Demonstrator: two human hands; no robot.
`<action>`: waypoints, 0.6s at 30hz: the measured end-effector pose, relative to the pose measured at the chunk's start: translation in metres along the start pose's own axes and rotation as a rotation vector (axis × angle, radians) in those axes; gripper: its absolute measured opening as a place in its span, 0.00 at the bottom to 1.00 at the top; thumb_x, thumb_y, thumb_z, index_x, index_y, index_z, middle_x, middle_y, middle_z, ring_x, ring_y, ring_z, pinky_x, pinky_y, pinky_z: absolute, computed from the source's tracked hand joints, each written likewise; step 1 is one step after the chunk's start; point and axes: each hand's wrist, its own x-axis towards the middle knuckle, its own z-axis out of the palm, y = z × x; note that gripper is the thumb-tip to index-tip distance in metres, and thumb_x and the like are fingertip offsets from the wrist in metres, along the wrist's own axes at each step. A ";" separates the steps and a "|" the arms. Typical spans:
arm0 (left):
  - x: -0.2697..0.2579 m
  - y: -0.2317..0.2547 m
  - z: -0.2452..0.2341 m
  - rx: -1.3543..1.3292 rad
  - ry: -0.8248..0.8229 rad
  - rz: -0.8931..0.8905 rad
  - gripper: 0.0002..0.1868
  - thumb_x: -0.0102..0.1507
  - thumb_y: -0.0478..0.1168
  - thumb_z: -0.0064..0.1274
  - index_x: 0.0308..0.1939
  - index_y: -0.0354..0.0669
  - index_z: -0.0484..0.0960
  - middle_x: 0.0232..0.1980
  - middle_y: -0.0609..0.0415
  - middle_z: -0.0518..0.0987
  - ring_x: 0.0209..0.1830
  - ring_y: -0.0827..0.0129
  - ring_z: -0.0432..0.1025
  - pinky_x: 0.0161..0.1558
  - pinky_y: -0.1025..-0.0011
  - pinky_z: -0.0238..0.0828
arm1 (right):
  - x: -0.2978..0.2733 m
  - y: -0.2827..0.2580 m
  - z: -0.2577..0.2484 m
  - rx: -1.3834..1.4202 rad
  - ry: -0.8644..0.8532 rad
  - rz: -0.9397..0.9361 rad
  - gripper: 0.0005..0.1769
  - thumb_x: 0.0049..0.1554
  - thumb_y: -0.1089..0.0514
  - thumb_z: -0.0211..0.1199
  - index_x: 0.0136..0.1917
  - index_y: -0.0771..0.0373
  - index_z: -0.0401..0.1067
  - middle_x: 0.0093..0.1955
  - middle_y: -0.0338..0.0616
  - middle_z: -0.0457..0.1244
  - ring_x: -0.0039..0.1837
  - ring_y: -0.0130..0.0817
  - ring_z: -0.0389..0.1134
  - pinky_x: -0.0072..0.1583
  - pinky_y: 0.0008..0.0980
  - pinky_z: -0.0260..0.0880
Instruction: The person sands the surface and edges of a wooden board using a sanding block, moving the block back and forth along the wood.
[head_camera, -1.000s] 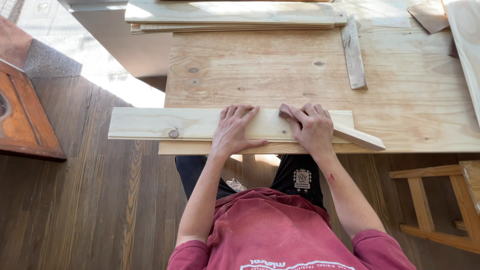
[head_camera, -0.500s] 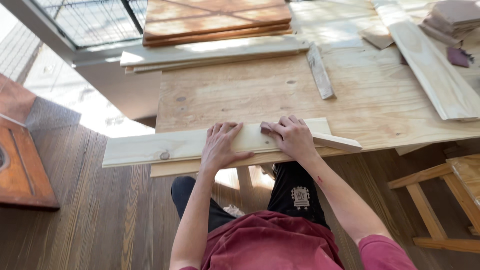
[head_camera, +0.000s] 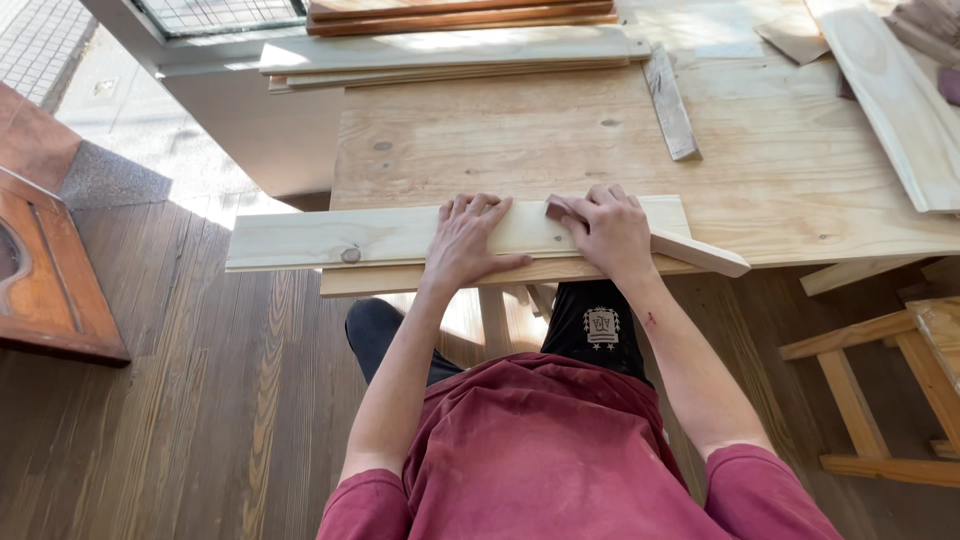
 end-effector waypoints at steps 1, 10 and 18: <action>0.001 0.000 0.000 0.001 0.001 -0.003 0.63 0.58 0.85 0.71 0.90 0.57 0.83 0.82 0.57 0.82 0.87 0.53 0.70 0.91 0.43 0.59 | 0.006 0.007 0.004 -0.026 0.000 0.044 0.18 0.71 0.36 0.78 0.70 0.38 0.92 0.53 0.35 0.69 0.62 0.42 0.74 0.64 0.48 0.78; 0.002 -0.001 0.006 0.027 -0.008 0.001 0.64 0.58 0.86 0.71 0.90 0.58 0.83 0.82 0.58 0.82 0.87 0.54 0.70 0.91 0.44 0.59 | -0.025 -0.011 -0.007 0.053 -0.023 -0.039 0.15 0.70 0.44 0.79 0.68 0.42 0.93 0.51 0.40 0.71 0.61 0.47 0.76 0.64 0.50 0.79; 0.000 0.005 -0.005 0.024 -0.043 -0.031 0.64 0.58 0.87 0.69 0.91 0.60 0.81 0.84 0.61 0.81 0.88 0.57 0.69 0.92 0.46 0.58 | -0.007 0.011 -0.011 -0.010 0.049 -0.015 0.14 0.72 0.41 0.79 0.68 0.41 0.92 0.51 0.38 0.68 0.59 0.45 0.74 0.62 0.49 0.76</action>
